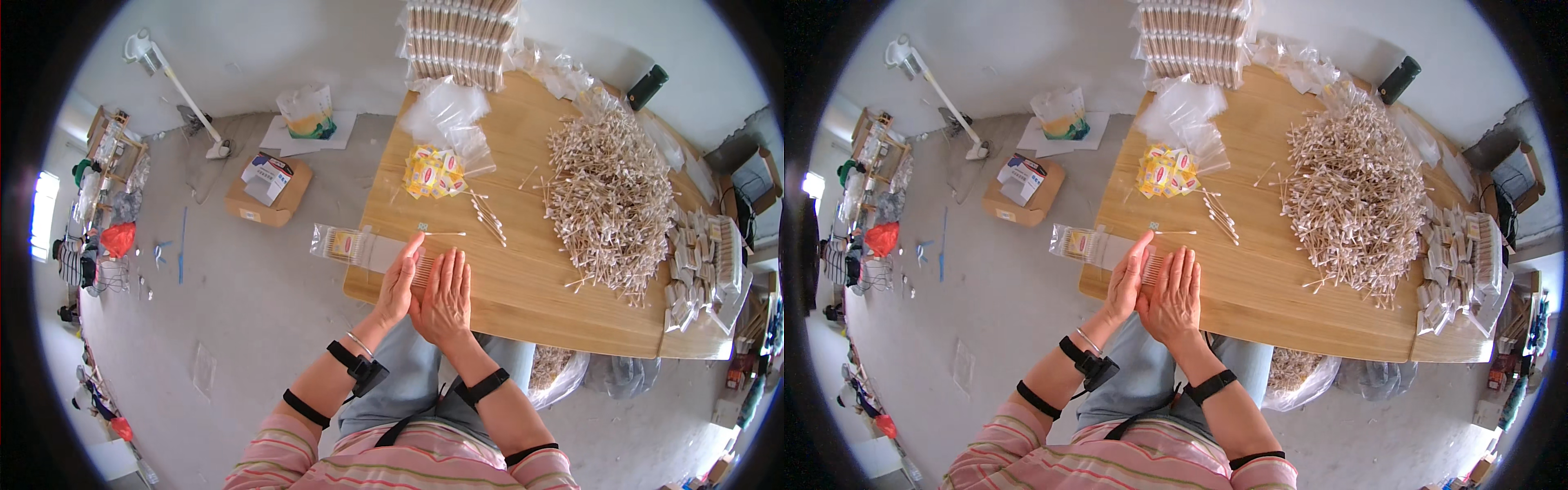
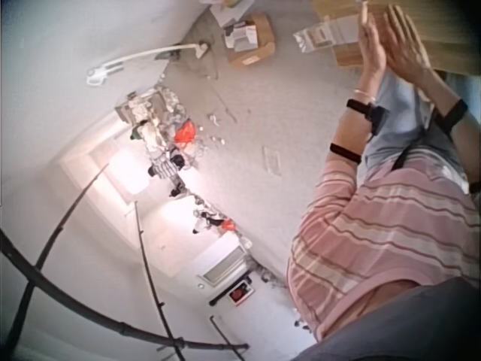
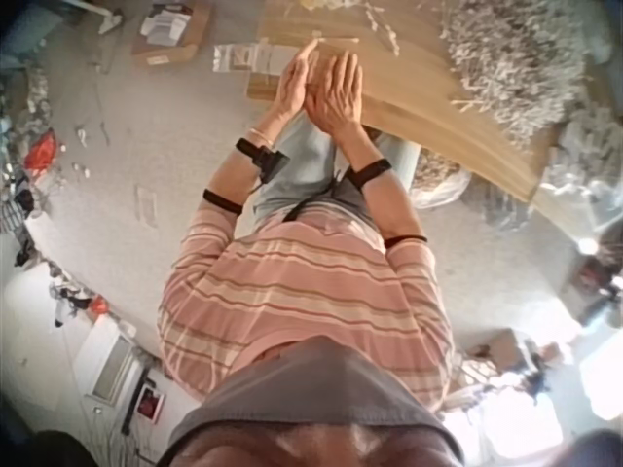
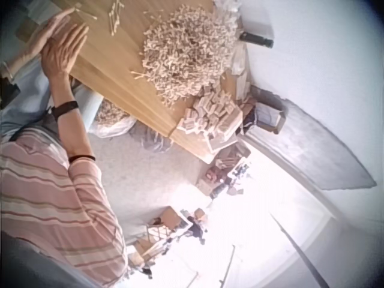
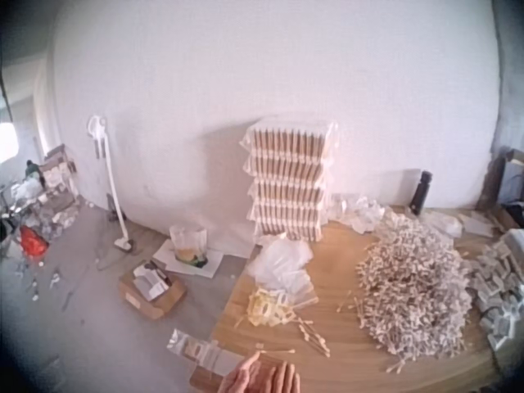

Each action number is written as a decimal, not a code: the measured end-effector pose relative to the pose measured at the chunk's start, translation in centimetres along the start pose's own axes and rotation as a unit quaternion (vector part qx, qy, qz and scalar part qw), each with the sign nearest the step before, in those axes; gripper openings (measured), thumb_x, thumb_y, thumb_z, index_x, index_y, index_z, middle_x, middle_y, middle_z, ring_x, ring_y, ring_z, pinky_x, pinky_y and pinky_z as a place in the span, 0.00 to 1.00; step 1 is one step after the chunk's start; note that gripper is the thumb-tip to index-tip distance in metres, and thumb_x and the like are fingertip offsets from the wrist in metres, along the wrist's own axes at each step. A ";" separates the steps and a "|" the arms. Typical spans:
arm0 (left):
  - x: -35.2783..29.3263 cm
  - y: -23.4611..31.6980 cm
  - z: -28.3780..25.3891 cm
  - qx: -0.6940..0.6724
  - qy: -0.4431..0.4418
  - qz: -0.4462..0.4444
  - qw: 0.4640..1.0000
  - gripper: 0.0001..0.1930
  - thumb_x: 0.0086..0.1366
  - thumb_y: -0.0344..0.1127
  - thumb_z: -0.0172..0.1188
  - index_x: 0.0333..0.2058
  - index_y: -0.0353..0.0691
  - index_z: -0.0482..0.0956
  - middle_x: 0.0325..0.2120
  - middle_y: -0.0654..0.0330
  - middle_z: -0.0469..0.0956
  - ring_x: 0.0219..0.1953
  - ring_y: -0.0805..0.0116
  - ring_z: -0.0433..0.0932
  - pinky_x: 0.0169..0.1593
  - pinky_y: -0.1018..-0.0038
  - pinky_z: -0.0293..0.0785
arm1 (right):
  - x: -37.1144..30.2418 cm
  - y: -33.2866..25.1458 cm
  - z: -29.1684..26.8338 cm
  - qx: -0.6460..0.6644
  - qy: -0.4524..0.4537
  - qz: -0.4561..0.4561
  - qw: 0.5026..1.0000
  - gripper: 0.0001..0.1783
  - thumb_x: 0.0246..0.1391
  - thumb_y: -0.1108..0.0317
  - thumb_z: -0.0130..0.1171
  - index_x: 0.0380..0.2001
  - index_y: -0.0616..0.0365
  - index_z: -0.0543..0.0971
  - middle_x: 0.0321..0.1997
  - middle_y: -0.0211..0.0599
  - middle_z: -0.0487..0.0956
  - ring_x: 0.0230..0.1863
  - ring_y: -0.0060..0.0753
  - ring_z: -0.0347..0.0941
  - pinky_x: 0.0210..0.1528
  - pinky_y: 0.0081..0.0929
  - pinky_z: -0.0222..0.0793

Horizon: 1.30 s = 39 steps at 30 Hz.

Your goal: Packaging counted cotton swabs into plastic bags.

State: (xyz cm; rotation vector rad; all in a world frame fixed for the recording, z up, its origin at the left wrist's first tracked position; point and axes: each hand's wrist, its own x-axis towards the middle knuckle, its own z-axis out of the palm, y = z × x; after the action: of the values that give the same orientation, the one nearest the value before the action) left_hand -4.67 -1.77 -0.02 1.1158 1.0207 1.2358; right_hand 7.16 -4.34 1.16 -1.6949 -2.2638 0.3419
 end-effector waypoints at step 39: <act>0.1 -0.7 -0.9 0.050 -0.019 0.029 0.998 0.39 0.71 0.61 0.34 0.64 0.29 0.54 0.65 0.48 0.55 0.69 0.60 0.50 0.70 0.64 0.42 | -0.7 -0.1 -0.1 -0.013 -0.024 -0.018 0.999 0.47 0.53 0.47 0.51 0.63 0.77 0.52 0.69 0.65 0.48 0.73 0.60 0.38 0.73 0.48 0.33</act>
State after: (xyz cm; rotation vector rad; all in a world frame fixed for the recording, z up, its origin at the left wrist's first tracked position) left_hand -5.45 -1.57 -0.83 1.2500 1.0361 1.2164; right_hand 7.36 -5.05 1.25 -1.6746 -2.3391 0.3515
